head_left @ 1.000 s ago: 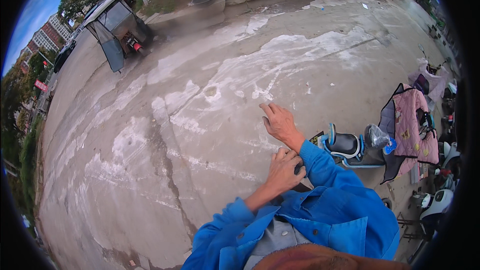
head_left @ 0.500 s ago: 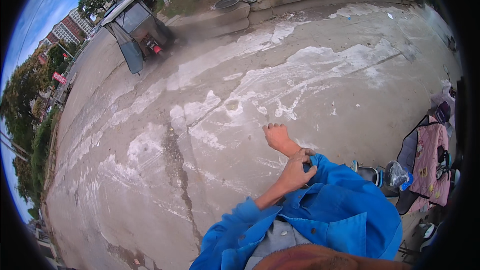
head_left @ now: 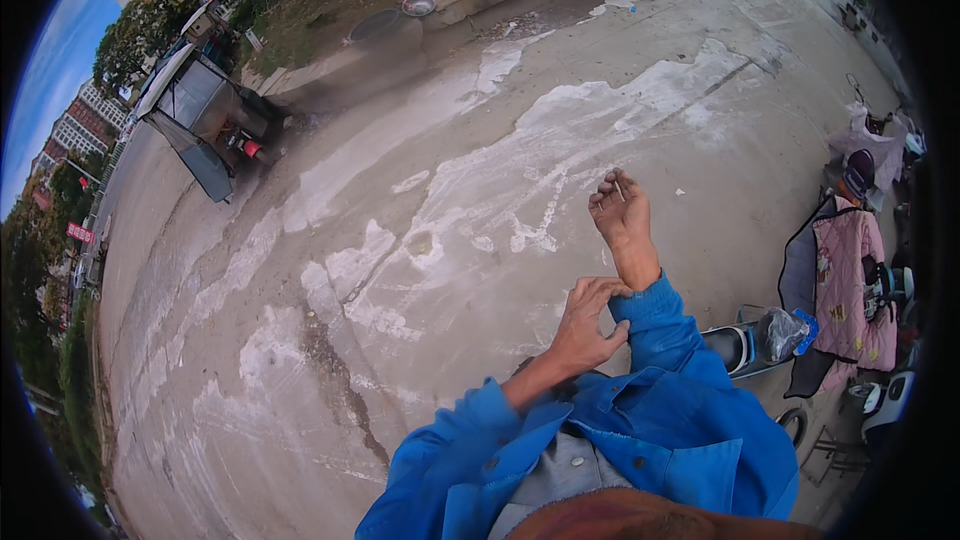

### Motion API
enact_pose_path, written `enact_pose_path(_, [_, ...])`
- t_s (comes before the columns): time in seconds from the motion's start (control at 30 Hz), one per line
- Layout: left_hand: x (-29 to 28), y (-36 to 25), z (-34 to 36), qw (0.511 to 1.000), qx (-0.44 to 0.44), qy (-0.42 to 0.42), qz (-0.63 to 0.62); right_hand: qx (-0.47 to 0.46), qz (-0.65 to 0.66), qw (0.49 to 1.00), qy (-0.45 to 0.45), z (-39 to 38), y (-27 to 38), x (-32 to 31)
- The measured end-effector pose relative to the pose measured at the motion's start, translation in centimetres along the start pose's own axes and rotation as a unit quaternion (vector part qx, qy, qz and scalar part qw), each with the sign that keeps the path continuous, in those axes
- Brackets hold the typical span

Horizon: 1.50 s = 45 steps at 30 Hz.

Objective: The person works on a scooter's front wheel area, using a cordless drill to tighten fasteners on the fender and fork. They then retrieve a thin metal rod from a tool cart and insert it into the wheel hub, followed by using pliers to adjust components. The person walks around the workshop, picks up a bucket, and pours its contents into a basin.

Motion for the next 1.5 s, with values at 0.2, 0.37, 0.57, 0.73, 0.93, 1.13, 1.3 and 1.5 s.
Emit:
enact_pose_path(0.2, [9.8,-2.3,4.2,0.967,0.054,0.212,-0.130,-0.272,0.150,0.949,-0.060,-6.6,19.7,-6.1])
enact_pose_path(0.37, [14.9,-4.0,1.2,0.877,0.095,0.428,-0.198,-0.435,0.233,0.862,-0.118,-16.5,25.1,-10.3])
enact_pose_path(0.57, [18.3,-6.1,-8.3,0.666,0.158,0.705,-0.185,-0.560,0.301,0.743,-0.208,-30.3,23.3,-22.5])
enact_pose_path(0.73, [18.7,-10.5,-14.5,0.546,0.286,0.774,-0.144,-0.623,0.332,0.654,-0.270,-42.4,17.9,-28.1])
enact_pose_path(0.93, [22.9,-15.1,-14.7,0.617,0.373,0.680,-0.129,-0.738,0.277,0.488,-0.375,-64.5,9.3,-32.7])
enact_pose_path(1.13, [29.6,-7.5,-12.1,0.733,0.019,0.673,-0.100,-0.754,0.263,0.470,-0.377,-75.3,9.0,-35.7])
enact_pose_path(1.3, [36.5,-9.1,-17.3,0.764,-0.081,0.624,-0.144,-0.736,0.257,0.536,-0.324,-78.1,12.4,-35.4])
enact_pose_path(1.5, [45.5,-16.6,-23.6,0.758,-0.051,0.628,-0.167,-0.755,0.213,0.535,-0.312,-85.5,18.8,-38.2])
Point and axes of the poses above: each hand's wrist, its own z-axis towards the middle knuckle, its own x-axis out of the palm, y = z × x, the point moved 9 cm from there along z, towards the middle knuckle, and after that the axes turned 4 degrees about -x, right-handed, at the moved point
